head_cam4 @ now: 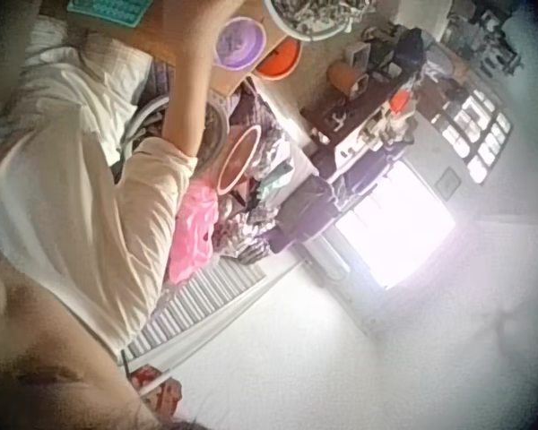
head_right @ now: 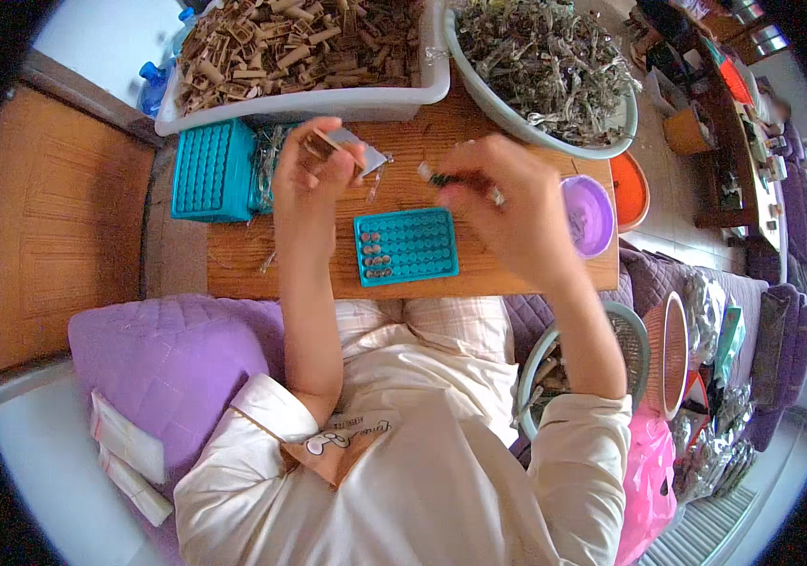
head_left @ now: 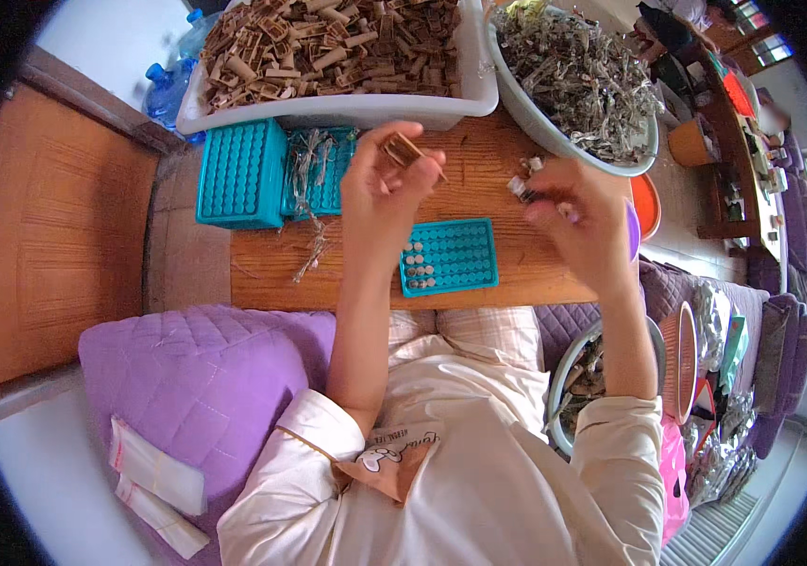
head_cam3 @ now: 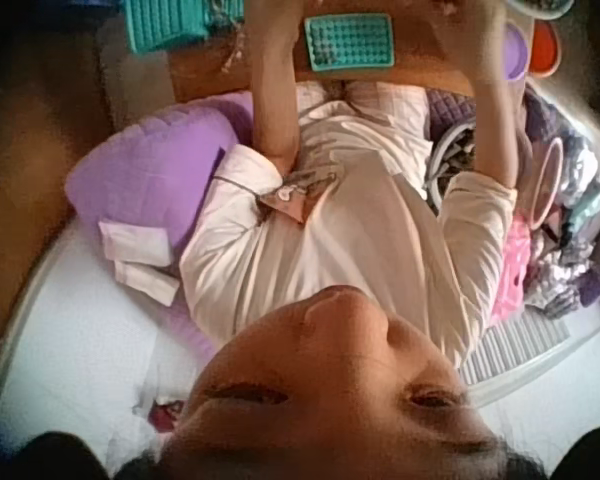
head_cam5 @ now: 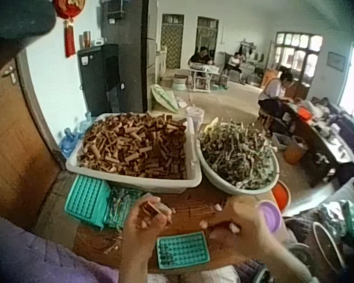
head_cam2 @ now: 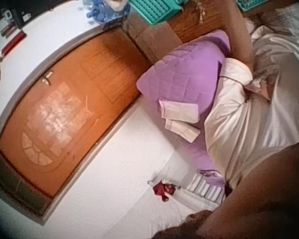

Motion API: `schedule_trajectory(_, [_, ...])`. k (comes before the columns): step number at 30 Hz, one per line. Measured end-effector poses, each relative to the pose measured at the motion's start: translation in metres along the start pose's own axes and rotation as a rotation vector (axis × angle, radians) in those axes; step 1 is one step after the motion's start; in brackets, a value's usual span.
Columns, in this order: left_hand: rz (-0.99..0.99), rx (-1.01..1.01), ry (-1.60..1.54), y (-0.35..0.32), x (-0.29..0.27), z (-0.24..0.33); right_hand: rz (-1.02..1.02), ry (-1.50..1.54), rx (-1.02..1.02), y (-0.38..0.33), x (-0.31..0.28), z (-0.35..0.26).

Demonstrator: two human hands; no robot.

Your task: The person assembles wood chips into capsules by hand, placing the filled capsules into plastic bins.

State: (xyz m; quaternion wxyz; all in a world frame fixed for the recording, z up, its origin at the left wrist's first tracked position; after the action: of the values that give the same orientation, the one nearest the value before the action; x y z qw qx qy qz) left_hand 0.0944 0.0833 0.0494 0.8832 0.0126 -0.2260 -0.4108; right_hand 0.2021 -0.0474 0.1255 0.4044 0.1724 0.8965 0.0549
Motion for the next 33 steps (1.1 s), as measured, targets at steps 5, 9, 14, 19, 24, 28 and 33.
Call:
schedule_trajectory(5, [-0.164, 0.002, -0.391, -0.042, 0.025, -0.015, 0.026, 0.04, -0.069, -0.021, 0.034, -0.007])
schedule_trajectory(9, [-0.256, -0.11, -0.505, -0.069, 0.029, -0.01, 0.07, -0.092, -0.243, -0.029, 0.04, -0.02])
schedule_trajectory(14, [-0.139, -0.021, -0.052, -0.075, 0.026, -0.006, 0.038, -0.222, -0.267, -0.033, 0.039, -0.026])
schedule_trajectory(19, [-0.143, 0.002, 0.049, -0.078, 0.023, -0.007, 0.073, -0.249, -0.238, -0.038, 0.037, -0.025])
schedule_trajectory(24, [-0.156, 0.055, 0.137, -0.077, 0.021, -0.007, 0.09, -0.269, -0.246, -0.038, 0.037, -0.026])
schedule_trajectory(28, [-0.204, 0.054, 0.137, -0.076, 0.021, -0.008, 0.101, -0.252, -0.245, -0.039, 0.036, -0.025])
schedule_trajectory(33, [-0.273, -0.024, 0.086, -0.075, 0.018, -0.008, 0.101, -0.185, -0.194, -0.04, 0.038, -0.025])
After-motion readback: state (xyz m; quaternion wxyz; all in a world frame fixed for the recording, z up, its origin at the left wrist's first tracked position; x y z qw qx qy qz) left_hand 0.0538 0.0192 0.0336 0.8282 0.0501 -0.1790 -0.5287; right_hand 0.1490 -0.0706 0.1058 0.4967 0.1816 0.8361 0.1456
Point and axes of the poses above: each hand's wrist, its own y-axis towards the middle knuckle, its own x-axis out of the palm, z = x × y, the point moved 3 cm from there along y, towards the middle knuckle, and after that the axes turned 11 degrees about -z, right-handed, at the moved point
